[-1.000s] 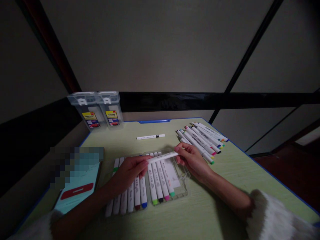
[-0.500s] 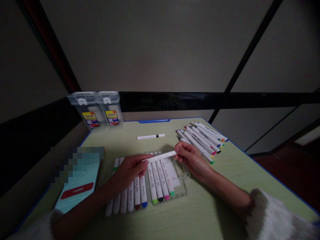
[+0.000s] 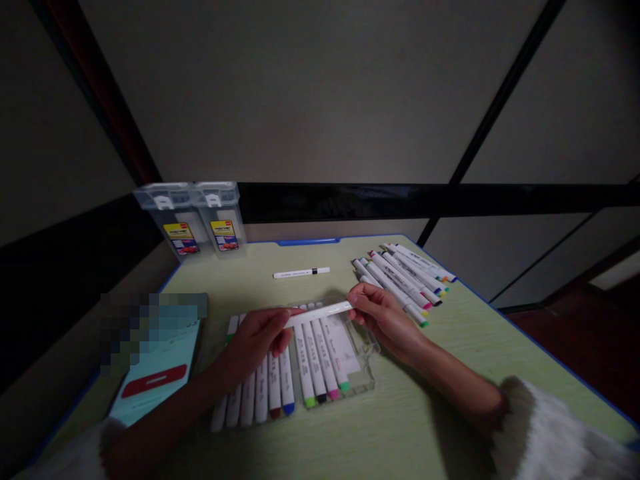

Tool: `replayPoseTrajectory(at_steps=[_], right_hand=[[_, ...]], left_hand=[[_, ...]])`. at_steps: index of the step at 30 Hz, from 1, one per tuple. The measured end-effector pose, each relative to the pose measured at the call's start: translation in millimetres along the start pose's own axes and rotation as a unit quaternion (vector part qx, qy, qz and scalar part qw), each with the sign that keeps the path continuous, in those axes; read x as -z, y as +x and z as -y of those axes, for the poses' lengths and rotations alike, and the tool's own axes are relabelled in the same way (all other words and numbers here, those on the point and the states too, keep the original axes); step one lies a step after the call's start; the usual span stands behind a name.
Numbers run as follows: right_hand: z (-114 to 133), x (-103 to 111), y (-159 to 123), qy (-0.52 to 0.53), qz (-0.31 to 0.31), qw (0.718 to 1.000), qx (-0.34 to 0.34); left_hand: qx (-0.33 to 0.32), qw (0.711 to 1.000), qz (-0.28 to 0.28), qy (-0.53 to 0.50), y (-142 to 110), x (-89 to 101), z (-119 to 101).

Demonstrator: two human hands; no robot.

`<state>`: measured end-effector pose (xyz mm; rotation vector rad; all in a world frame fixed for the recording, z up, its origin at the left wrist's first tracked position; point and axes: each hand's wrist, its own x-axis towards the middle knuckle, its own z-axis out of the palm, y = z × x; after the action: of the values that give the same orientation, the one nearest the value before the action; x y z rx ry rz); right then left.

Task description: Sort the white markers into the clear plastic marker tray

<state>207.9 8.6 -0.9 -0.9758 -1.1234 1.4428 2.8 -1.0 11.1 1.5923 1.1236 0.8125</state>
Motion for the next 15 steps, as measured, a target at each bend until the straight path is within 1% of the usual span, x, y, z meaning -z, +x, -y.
replayPoseTrajectory(at_steps=[4, 10, 15], right_hand=[[-1.2, 1.2, 0.2, -0.012, 0.009, 1.000, 0.003], [-0.8, 0.8, 0.9, -0.017, 0.010, 1.000, -0.004], [-1.9, 1.1, 1.3, -0.005, 0.013, 1.000, -0.004]], left_hand=[[0.007, 1.000, -0.014, 0.010, 1.0, 0.7, 1.2], [-0.002, 1.000, -0.001, 0.021, 2.1, 2.0, 3.8], [-0.020, 1.000, -0.008, 0.017, 2.0, 2.0, 4.4]])
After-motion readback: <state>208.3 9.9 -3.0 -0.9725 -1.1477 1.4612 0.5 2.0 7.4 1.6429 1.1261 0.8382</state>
